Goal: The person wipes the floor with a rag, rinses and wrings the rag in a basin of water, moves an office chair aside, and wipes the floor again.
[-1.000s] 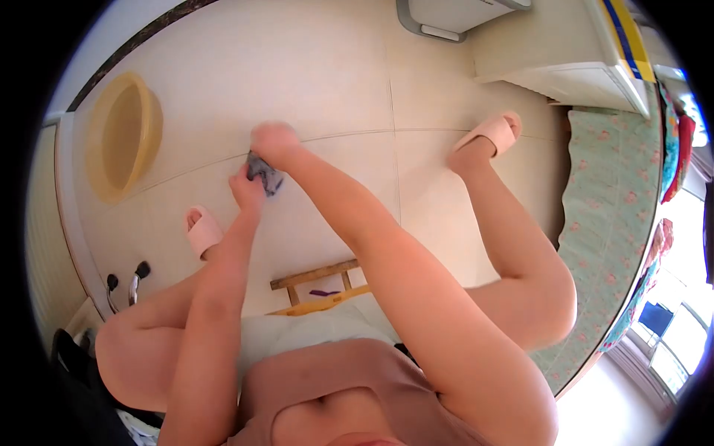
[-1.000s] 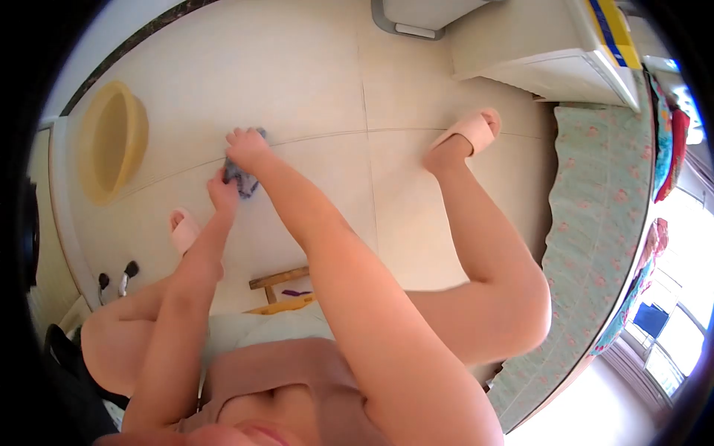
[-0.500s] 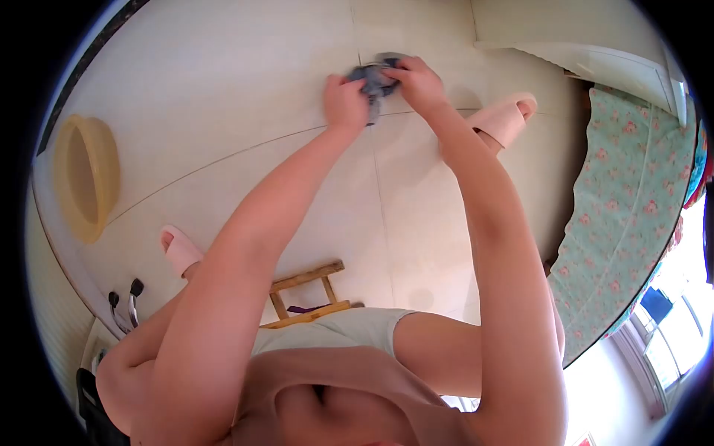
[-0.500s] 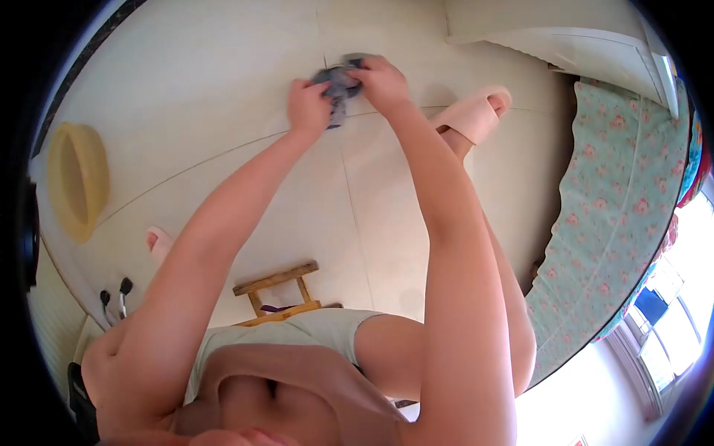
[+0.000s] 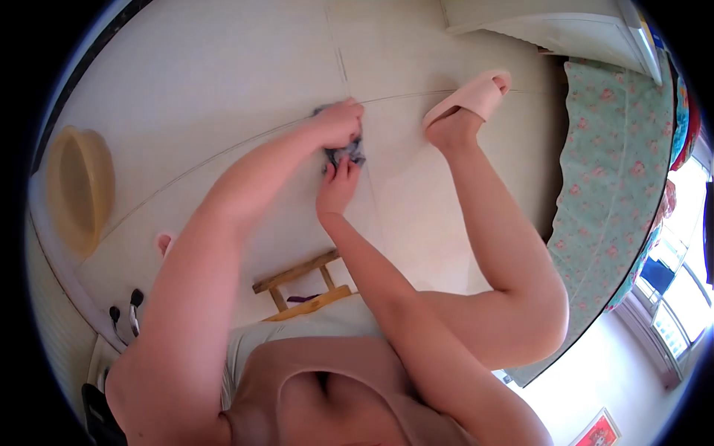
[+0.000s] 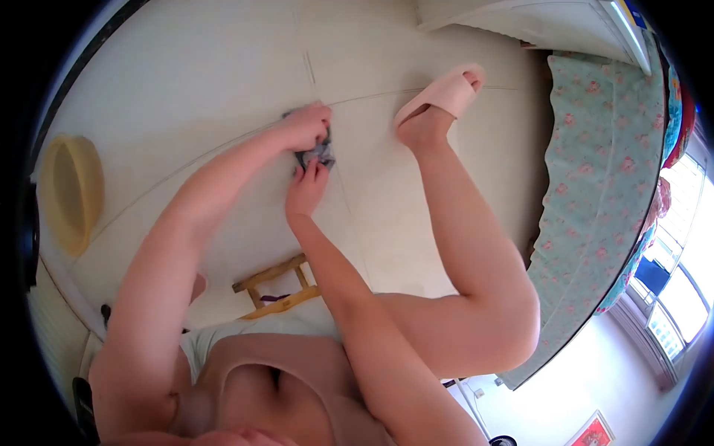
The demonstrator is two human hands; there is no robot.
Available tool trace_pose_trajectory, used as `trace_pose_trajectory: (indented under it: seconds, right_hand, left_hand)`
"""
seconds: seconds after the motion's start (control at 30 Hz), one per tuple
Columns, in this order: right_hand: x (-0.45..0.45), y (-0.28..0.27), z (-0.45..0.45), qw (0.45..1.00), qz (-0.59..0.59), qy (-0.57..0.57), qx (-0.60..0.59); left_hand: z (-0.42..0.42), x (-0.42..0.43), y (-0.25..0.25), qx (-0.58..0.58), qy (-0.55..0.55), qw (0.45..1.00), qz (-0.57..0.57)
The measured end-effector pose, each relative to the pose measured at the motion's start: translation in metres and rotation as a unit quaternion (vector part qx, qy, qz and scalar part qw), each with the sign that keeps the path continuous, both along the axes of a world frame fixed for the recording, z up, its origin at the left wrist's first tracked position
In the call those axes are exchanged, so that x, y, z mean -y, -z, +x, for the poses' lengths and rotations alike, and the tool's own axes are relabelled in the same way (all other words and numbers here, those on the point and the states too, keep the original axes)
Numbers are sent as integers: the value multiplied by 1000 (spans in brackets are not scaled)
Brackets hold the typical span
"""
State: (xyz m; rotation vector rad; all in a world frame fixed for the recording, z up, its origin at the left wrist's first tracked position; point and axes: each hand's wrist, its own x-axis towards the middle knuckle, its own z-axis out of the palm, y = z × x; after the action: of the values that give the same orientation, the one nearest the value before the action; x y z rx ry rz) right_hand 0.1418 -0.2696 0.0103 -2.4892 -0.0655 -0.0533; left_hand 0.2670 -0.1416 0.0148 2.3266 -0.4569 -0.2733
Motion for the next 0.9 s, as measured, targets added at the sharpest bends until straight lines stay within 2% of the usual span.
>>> trace_pose_trajectory:
  seconds: [0.03,0.17,0.33,0.4,0.43,0.47,0.57,0.67,0.73,0.8,0.83,0.9]
  right_hand:
    - [-9,6,-12,999,-4,-43,-23]
    - [-58,-4,-71,970,21,-205,-132]
    - [-100,-16,-127,875,11,-425,-232]
    - [-109,-15,-125,858,-18,-447,-250]
    - [-109,-18,-115,843,-41,-464,-267]
    - [-108,-23,-110,826,-63,-483,-283]
    - [-101,-3,-104,829,-36,-511,-225]
    - [-93,-36,-87,807,-30,-515,-287]
    - [-75,-32,-90,832,-13,-521,-192]
    - [-63,-54,-91,830,-101,-498,-228]
    - [-57,-66,-95,826,-105,-509,-217]
    - [-50,-80,-95,823,-110,-523,-189]
  left_hand:
    - [-22,-16,0,-8,-24,1000,-18]
    - [-119,-100,-5,-13,-65,997,45]
    - [-273,-156,3,-77,-309,945,77]
    - [-315,-152,10,-54,-410,908,74]
    - [-327,-147,3,-104,-425,894,93]
    - [-336,-139,-1,-92,-435,889,112]
    - [-341,-111,-20,-59,-459,867,183]
    - [-347,-78,-40,-37,-476,839,261]
    - [-352,-59,-52,-23,-514,805,296]
    - [-356,-44,-86,-127,-507,821,229]
    - [-362,-40,-102,-174,-503,824,194]
    - [-369,-39,-122,-249,-429,836,234]
